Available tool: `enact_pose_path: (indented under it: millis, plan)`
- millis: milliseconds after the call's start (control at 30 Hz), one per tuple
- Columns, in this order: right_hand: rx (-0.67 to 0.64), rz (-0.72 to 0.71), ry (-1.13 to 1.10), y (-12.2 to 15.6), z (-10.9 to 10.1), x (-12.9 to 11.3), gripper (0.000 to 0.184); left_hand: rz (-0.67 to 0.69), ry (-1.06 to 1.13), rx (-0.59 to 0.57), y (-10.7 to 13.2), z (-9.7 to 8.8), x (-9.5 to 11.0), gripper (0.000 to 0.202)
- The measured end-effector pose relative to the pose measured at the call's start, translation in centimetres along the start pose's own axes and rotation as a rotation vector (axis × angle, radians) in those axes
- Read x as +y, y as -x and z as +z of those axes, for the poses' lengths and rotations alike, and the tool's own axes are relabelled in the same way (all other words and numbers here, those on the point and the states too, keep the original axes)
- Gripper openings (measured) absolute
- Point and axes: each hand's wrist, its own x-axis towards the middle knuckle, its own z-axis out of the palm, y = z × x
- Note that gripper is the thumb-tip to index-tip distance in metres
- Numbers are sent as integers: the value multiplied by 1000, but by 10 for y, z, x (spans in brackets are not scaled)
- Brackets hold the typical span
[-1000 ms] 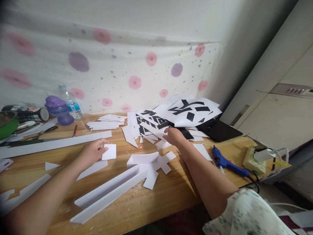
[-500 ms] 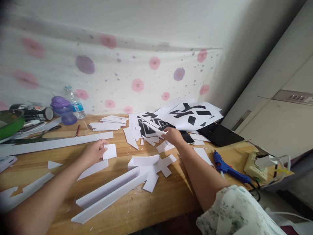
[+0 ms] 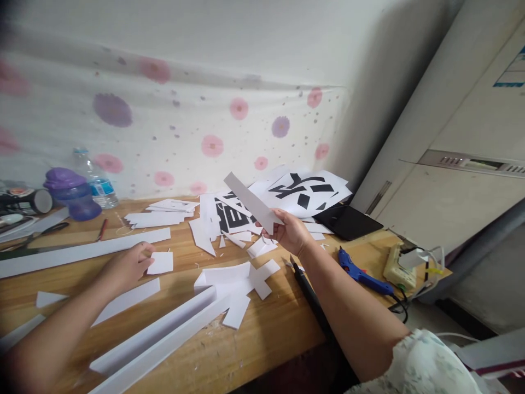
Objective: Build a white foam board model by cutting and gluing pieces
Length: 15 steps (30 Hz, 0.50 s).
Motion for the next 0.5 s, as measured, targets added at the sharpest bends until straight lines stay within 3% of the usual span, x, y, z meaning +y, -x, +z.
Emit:
enact_pose_path:
  millis: [267,500]
  plan:
    - [68,11,264,4,-38,0,31,-45,-59,23,2,-2,-2,21]
    - [103,-7,835,-6,-41,17,28,-1,-78,63,7,-3,3,16]
